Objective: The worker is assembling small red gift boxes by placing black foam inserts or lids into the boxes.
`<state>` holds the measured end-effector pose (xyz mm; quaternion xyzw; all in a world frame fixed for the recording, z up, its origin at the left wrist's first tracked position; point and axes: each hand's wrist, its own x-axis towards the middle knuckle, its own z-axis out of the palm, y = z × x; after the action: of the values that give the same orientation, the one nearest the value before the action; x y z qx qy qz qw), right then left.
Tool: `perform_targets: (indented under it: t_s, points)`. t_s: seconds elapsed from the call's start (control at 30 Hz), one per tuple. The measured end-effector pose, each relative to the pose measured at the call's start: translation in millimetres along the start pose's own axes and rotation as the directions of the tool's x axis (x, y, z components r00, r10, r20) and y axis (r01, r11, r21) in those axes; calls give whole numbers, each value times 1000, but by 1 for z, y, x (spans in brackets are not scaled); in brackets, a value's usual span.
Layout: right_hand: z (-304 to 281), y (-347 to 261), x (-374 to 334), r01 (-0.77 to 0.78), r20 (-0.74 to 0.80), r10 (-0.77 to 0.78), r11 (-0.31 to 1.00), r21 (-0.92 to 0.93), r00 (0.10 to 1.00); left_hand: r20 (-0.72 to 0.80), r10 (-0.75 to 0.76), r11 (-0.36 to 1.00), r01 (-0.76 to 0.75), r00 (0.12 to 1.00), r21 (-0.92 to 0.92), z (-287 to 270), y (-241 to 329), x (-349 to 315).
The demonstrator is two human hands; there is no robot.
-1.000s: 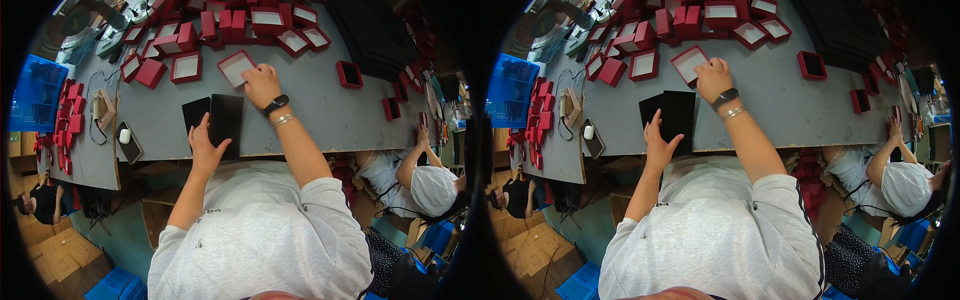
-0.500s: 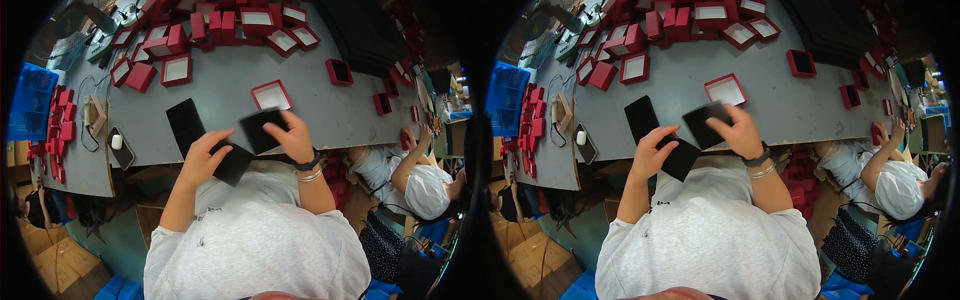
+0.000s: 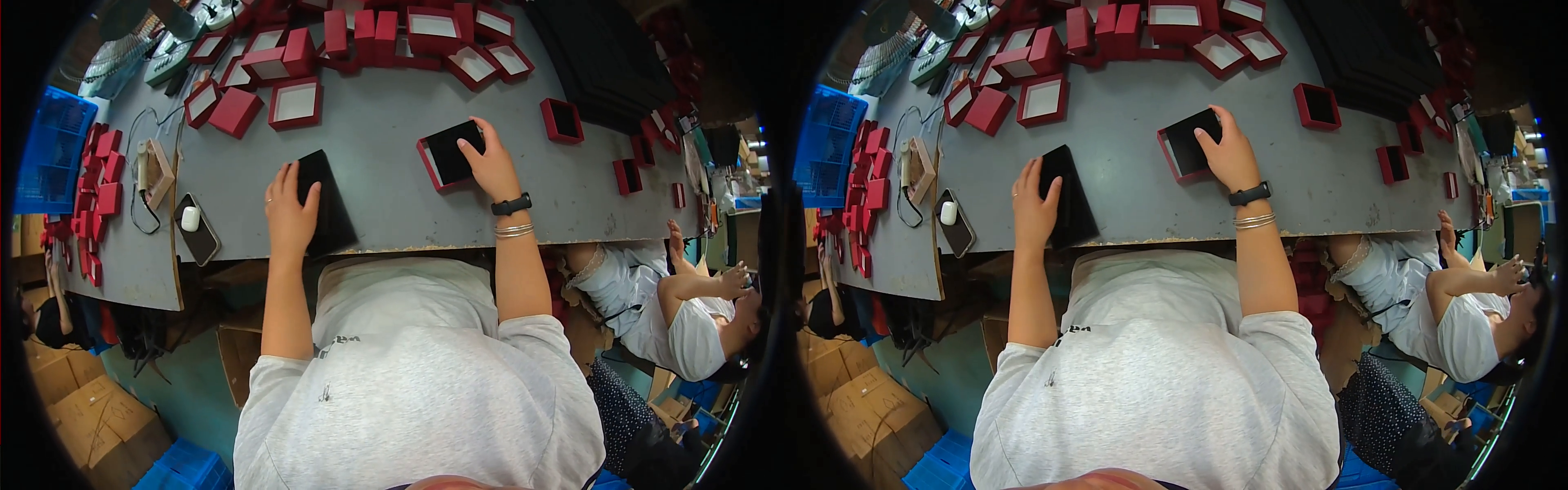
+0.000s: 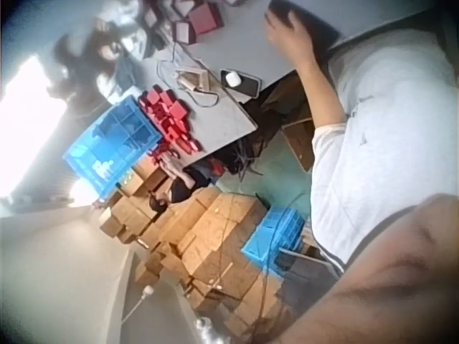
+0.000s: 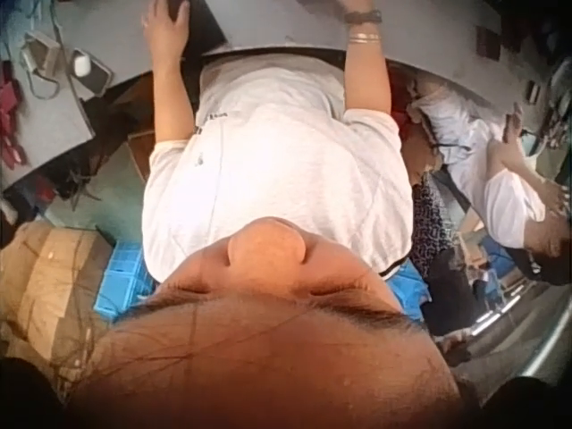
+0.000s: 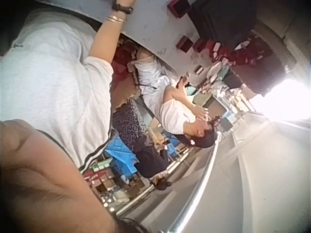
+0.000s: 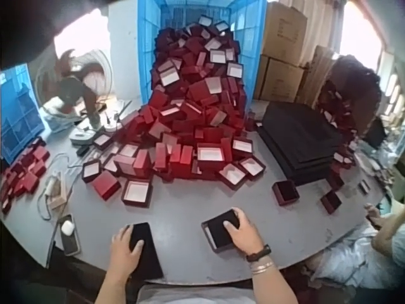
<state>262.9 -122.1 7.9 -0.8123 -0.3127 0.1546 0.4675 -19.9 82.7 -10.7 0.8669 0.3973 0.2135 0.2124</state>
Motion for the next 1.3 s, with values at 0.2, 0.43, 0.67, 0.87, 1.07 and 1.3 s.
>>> perform_targets:
  t_s: [0.2,0.43,0.67,0.87,1.07,1.3]
  points:
    - [25,2,-13,95,-39,-116,931,-351,992,-29,172,985,-171,985,36,29,31,-7]
    - [47,-8,-33,225,127,-188,879,-420,974,142,397,918,-388,907,-89,38,80,0]
    - [47,-21,-44,352,254,-245,702,-620,936,179,445,886,-402,878,-230,37,84,-6]
    - [34,-33,-58,483,210,-451,661,-575,867,173,468,882,-470,867,-30,42,86,-8]
    - [38,-31,-91,532,328,-419,629,-567,846,218,481,876,-458,849,-148,39,85,-5]
    - [42,-43,-98,630,384,-502,567,-532,775,223,481,876,-463,848,-133,40,84,-6]
